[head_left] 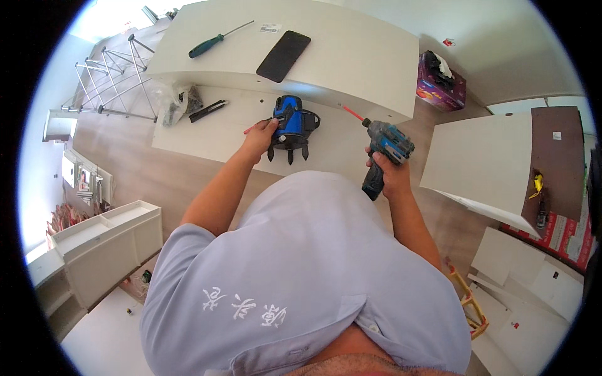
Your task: The person disassembles a blue laser level by using a power drill and a screwdriver to remove screws from the base and then pulling the blue outer shell apart to reveal the internal circuit board, wiring, and motor.
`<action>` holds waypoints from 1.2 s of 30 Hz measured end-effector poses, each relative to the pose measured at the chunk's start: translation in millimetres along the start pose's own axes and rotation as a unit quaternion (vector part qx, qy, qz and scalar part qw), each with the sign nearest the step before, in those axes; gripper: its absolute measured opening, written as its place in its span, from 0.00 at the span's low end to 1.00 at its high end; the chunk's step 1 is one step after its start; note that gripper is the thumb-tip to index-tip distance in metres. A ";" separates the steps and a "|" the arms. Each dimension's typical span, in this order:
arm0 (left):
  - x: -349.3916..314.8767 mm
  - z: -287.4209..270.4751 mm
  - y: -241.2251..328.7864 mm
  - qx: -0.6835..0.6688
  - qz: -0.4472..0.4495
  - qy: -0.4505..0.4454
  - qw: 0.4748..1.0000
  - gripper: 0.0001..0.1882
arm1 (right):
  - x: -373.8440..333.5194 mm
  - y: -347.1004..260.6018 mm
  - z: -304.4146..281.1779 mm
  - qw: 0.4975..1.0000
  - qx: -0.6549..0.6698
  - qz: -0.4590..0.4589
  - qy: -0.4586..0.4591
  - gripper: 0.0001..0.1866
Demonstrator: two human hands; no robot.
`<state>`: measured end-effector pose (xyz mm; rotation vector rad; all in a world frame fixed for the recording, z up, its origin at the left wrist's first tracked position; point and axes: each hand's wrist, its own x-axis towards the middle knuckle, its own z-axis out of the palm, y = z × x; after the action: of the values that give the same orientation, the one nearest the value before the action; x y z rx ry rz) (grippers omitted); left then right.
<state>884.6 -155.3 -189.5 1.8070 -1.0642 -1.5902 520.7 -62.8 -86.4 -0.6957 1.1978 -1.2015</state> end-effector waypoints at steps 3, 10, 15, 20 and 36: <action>9.8 -12.7 1.6 0.116 0.023 0.008 0.993 0.26 | -3.0 2.5 2.6 1.000 0.003 -0.008 -0.003 0.23; 10.4 -21.4 31.5 0.110 0.152 0.060 0.980 0.19 | -11.4 -5.5 3.7 0.999 -0.011 -0.012 -0.028 0.23; -52.6 21.0 118.5 0.008 0.203 -0.125 0.971 0.13 | -12.9 -10.7 -4.3 0.994 -0.060 0.012 -0.096 0.24; -53.8 45.2 142.5 0.007 0.131 -0.257 0.957 0.11 | -13.8 -15.0 -0.4 0.994 -0.064 0.004 -0.094 0.24; 63.5 65.2 205.7 0.425 0.305 0.051 0.851 0.17 | -36.7 3.6 -18.9 0.999 -0.017 0.023 0.018 0.26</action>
<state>775.4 -315.6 -75.5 1.6942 -2.2392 -0.6394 506.9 -23.8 -83.4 -0.6700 1.2613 -1.1615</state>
